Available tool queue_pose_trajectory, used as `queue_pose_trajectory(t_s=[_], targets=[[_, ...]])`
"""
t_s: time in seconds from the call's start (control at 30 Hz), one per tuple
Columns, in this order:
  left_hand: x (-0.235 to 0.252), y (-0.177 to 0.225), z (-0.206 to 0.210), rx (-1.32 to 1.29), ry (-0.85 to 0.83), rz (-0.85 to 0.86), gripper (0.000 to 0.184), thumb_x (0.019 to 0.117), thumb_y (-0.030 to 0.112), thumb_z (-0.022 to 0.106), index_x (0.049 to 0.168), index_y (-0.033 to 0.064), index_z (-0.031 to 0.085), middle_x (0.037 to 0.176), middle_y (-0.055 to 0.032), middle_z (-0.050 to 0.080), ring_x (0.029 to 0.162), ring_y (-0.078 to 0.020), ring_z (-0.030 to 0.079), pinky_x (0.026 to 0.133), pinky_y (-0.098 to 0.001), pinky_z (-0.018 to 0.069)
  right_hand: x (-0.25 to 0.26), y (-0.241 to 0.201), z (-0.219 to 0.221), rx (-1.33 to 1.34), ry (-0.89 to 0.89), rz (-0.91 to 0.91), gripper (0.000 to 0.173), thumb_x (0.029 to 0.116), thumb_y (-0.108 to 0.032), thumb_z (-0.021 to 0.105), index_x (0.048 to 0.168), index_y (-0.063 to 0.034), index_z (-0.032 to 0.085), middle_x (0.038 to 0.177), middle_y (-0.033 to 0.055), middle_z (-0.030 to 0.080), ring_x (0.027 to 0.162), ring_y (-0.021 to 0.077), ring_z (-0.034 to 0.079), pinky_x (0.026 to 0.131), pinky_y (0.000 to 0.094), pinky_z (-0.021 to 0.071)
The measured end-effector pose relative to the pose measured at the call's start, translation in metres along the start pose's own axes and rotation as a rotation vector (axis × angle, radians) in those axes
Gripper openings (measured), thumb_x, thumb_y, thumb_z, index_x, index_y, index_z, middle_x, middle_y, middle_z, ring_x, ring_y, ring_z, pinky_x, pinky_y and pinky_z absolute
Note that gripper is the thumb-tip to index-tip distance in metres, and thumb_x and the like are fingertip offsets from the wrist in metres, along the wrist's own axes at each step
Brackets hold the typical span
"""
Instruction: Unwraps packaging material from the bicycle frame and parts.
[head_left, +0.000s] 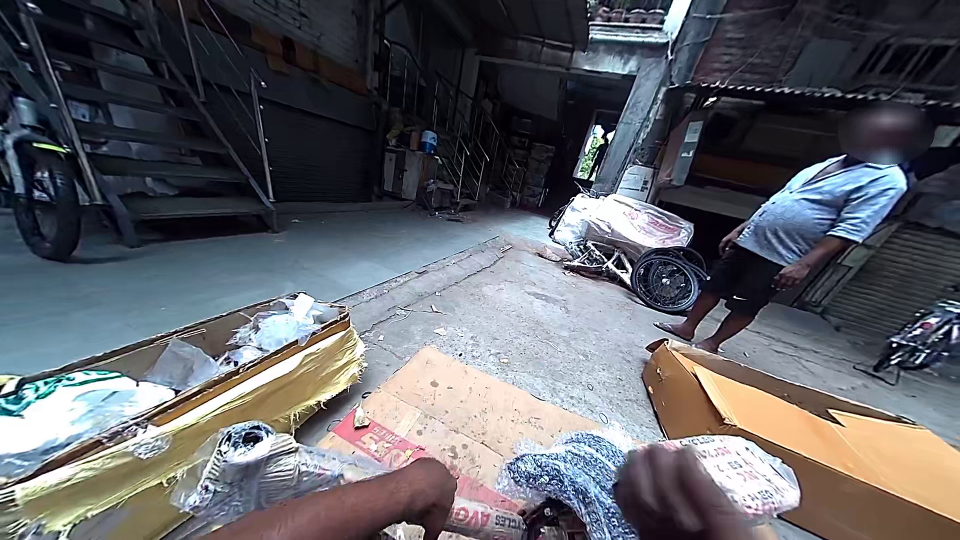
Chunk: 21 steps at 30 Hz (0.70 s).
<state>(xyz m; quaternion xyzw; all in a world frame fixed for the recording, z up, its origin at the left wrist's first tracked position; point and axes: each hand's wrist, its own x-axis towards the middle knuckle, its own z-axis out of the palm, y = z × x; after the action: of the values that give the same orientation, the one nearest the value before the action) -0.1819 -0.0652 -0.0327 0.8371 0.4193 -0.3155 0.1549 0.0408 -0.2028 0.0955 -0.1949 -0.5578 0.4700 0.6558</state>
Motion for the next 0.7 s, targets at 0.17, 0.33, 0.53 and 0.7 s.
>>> queue_pose_trajectory(t_s=[0.17, 0.33, 0.53, 0.7], targets=[[0.014, 0.004, 0.009, -0.005, 0.073, -0.053, 0.042, 0.0816, 0.032, 0.081, 0.108, 0.0016, 0.071, 0.11, -0.0234, 0.07, 0.105, -0.0438, 0.067, 0.084, -0.0677, 0.0525, 0.082, -0.049, 0.031, -0.047, -0.028, -0.46, 0.049, 0.1051, -0.042, 0.047, 0.06, -0.0224, 0.05, 0.049, -0.0095, 0.041, 0.042, 0.0041, 0.043, 0.043, 0.0218, 0.0406], [0.001, 0.001, -0.003, -0.077, 0.109, -0.099, 0.038, 0.085, 0.027, 0.077, 0.11, -0.0002, 0.07, 0.113, -0.0253, 0.069, 0.109, -0.0447, 0.066, 0.086, -0.0681, 0.0517, 0.08, 0.166, -0.006, -0.151, 0.116, 0.194, 0.053, 0.105, -0.033, 0.043, 0.054, -0.0214, 0.036, 0.046, -0.0099, 0.028, 0.037, 0.0023, 0.028, 0.038, 0.0215, 0.0246], [0.0, 0.009, -0.002, -0.036, 0.043, -0.1, 0.04, 0.0813, 0.026, 0.08, 0.108, -0.0026, 0.069, 0.112, -0.026, 0.069, 0.108, -0.045, 0.066, 0.086, -0.0667, 0.0528, 0.073, 0.078, -0.004, -0.249, 0.067, 0.187, 0.052, 0.1065, -0.034, 0.045, 0.057, -0.0206, 0.042, 0.049, -0.0104, 0.032, 0.042, 0.0013, 0.031, 0.042, 0.0199, 0.0272], [0.003, 0.012, 0.0, -0.006, 0.015, -0.097, 0.036, 0.0814, 0.027, 0.08, 0.101, -0.0025, 0.072, 0.11, -0.0248, 0.07, 0.108, -0.0441, 0.066, 0.085, -0.0658, 0.0523, 0.088, -0.035, 0.03, -0.116, -0.009, -0.326, 0.053, 0.1097, -0.04, 0.042, 0.061, -0.0201, 0.047, 0.05, -0.0091, 0.034, 0.041, 0.0041, 0.035, 0.042, 0.0203, 0.0337]])
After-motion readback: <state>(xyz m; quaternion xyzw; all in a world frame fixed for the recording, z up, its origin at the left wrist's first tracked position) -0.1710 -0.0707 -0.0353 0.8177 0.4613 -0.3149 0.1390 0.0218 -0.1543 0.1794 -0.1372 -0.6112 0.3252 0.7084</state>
